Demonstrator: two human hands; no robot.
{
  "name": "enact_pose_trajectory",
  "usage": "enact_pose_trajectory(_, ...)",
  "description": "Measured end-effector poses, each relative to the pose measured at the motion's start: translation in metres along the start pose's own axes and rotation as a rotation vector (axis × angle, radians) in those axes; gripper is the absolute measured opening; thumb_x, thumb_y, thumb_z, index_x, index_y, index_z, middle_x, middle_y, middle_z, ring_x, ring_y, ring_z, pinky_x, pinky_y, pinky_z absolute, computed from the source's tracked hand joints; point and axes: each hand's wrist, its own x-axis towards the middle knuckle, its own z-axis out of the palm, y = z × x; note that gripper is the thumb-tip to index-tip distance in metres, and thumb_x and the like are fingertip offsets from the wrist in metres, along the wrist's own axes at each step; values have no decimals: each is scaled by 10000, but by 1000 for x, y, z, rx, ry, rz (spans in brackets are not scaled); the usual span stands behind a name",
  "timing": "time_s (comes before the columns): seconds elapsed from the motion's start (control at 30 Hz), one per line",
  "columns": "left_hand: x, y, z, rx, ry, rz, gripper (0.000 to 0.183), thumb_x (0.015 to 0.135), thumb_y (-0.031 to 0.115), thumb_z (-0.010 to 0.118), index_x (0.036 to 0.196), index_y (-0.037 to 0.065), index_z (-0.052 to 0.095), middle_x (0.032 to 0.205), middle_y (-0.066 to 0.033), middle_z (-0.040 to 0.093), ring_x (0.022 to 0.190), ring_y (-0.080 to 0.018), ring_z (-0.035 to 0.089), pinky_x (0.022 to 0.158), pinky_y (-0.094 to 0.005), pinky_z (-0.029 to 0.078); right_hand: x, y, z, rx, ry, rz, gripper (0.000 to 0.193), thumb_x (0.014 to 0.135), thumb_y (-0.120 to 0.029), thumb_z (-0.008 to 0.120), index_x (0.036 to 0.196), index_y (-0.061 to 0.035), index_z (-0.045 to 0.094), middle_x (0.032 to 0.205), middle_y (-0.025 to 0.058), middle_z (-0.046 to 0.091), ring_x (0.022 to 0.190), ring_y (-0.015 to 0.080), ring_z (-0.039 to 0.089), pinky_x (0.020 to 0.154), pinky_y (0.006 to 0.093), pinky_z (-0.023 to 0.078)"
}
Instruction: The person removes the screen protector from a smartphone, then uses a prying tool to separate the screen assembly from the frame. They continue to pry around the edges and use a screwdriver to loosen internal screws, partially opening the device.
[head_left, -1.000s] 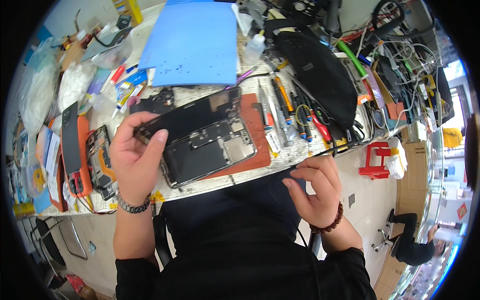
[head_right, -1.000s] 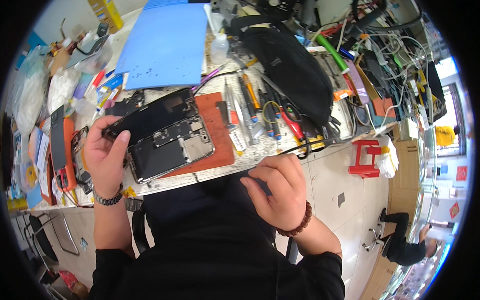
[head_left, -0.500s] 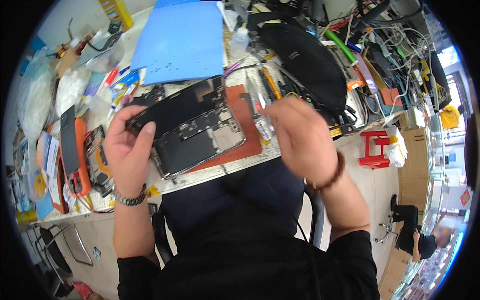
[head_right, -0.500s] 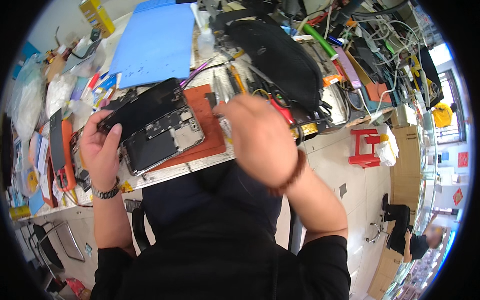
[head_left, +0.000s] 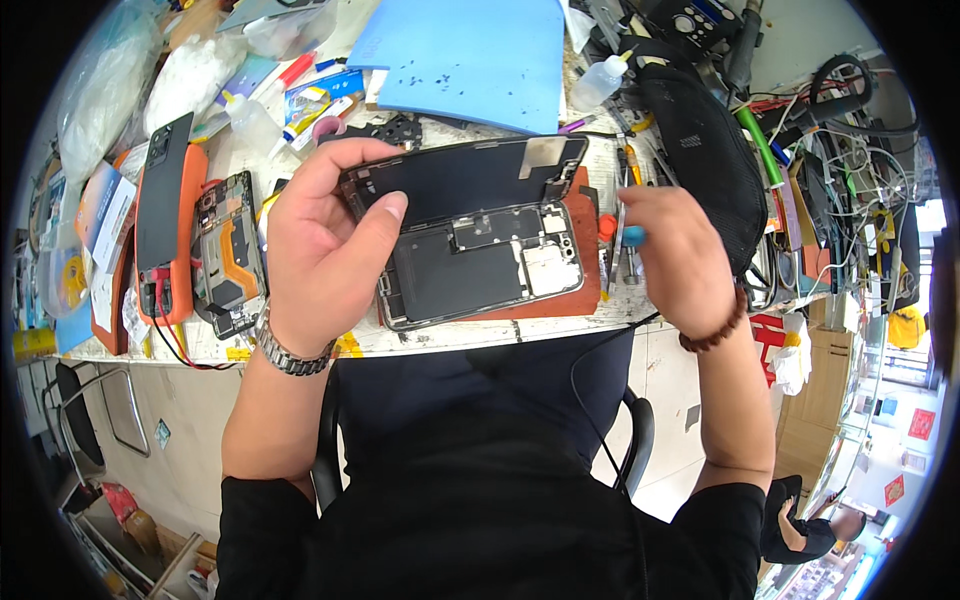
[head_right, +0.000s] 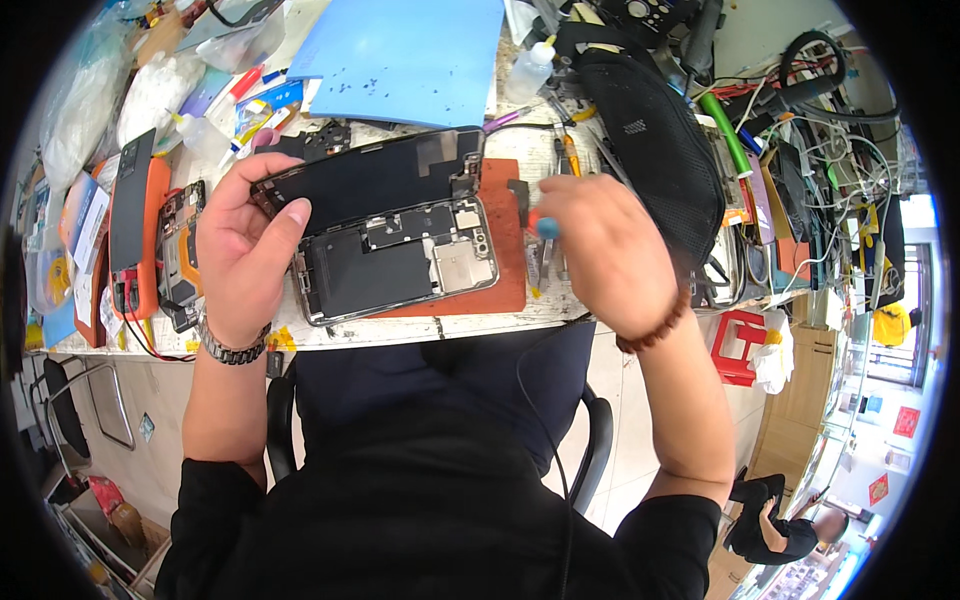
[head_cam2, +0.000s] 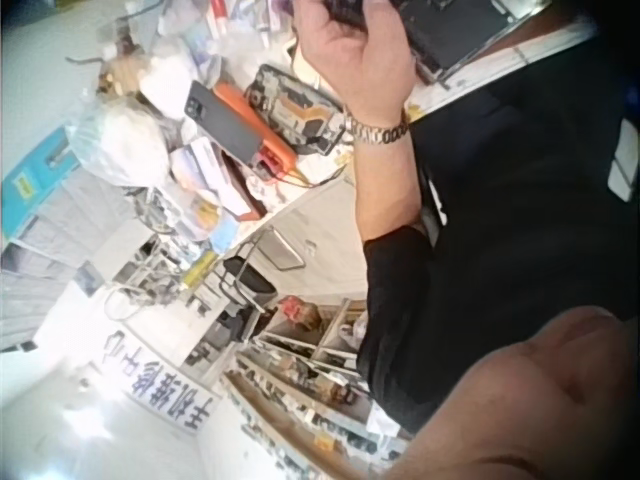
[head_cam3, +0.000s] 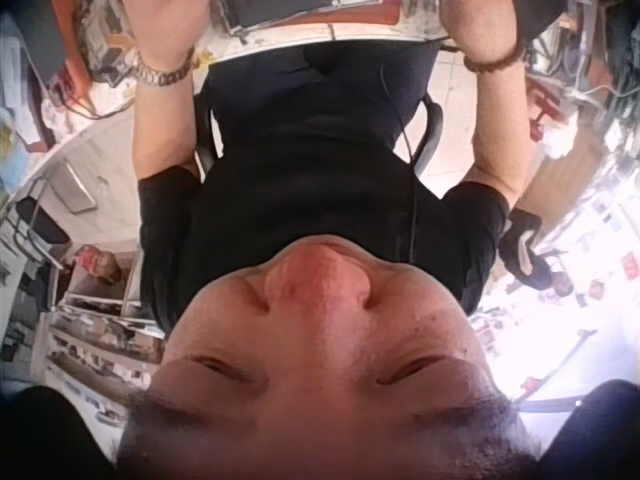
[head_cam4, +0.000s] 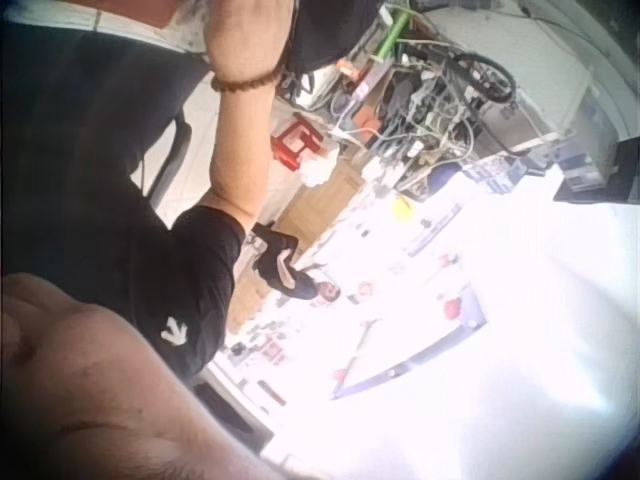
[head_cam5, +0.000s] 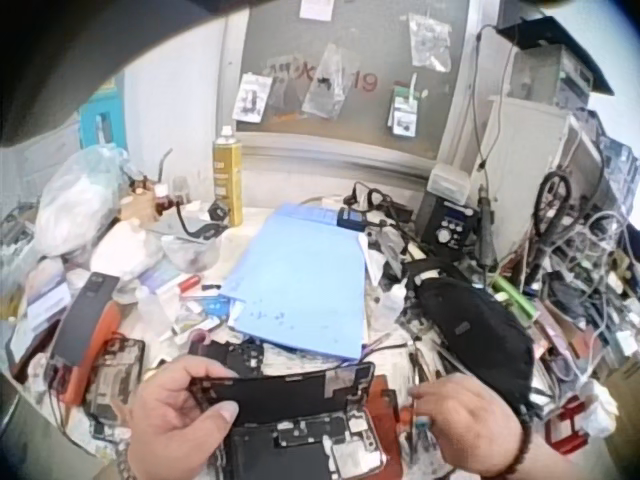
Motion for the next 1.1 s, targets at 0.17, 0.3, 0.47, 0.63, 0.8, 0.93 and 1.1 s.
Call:
enact_pose_trajectory(0.17, 1, 0, 2, -32, 7, 8, 375, 968, -148, 626, 1331, -57, 629, 1190, -53, 665, 1078, -86, 629, 930, -254, 529, -32, -50, -5, 478, 475, 274, 269, 1035, 60, 522, 1296, 21, 466, 1138, 270, 735, 1027, 312, 719, 879, 430, 582)
enact_pose_trajectory(0.3, 3, 0, 1, -59, -19, 2, 406, 949, -158, 583, 1339, -53, 628, 1177, -66, 682, 1068, -98, 653, 920, -268, 550, -35, -93, -14, 506, 454, 240, 208, 988, 1, 505, 1196, 0, 490, 999, 223, 705, 846, 286, 653, 775, 399, 554)
enact_pose_trajectory(0.47, 3, -1, 1, -23, -13, 34, 382, 961, -126, 579, 1334, -56, 626, 1154, -88, 723, 1017, -106, 674, 901, -277, 562, -4, -143, 8, 163, -107, 113, 647, 779, 13, 668, 1425, -28, 680, 760, 72, 550, 626, 256, 574, 575, 402, 483)
enact_pose_trajectory(0.63, 3, -3, 0, -11, -15, 58, 391, 957, -123, 582, 1340, -59, 625, 1154, -82, 722, 1021, -106, 672, 906, -280, 560, 23, -168, 39, 5, -166, 69, 644, 777, -82, 760, 1420, -100, 729, 719, 36, 518, 584, 220, 584, 527, 379, 496)
enact_pose_trajectory(0.8, 3, -2, -3, -18, -31, 37, 406, 949, -130, 552, 1342, -61, 629, 1149, -73, 724, 1040, -110, 669, 913, -276, 551, 33, -171, 44, -16, -144, 96, 651, 775, -90, 760, 1425, -82, 719, 719, 38, 535, 579, 216, 595, 521, 369, 502)
enact_pose_trajectory(0.93, 4, -3, -6, -65, -45, 29, 429, 948, -114, 504, 1355, -65, 630, 1150, -73, 728, 1047, -107, 667, 930, -279, 544, 30, -173, 42, 20, -171, 88, 656, 780, -86, 756, 1433, -56, 707, 720, 39, 545, 579, 215, 596, 524, 365, 503)
enact_pose_trajectory(1.1, 5, -5, -13, -145, -63, 0, 439, 976, -16, 457, 1372, -62, 639, 1130, -71, 731, 993, -88, 646, 878, -250, 517, 22, -176, 43, 70, -166, 79, 653, 800, -87, 750, 1448, -35, 691, 721, 37, 547, 580, 212, 598, 528, 366, 505)
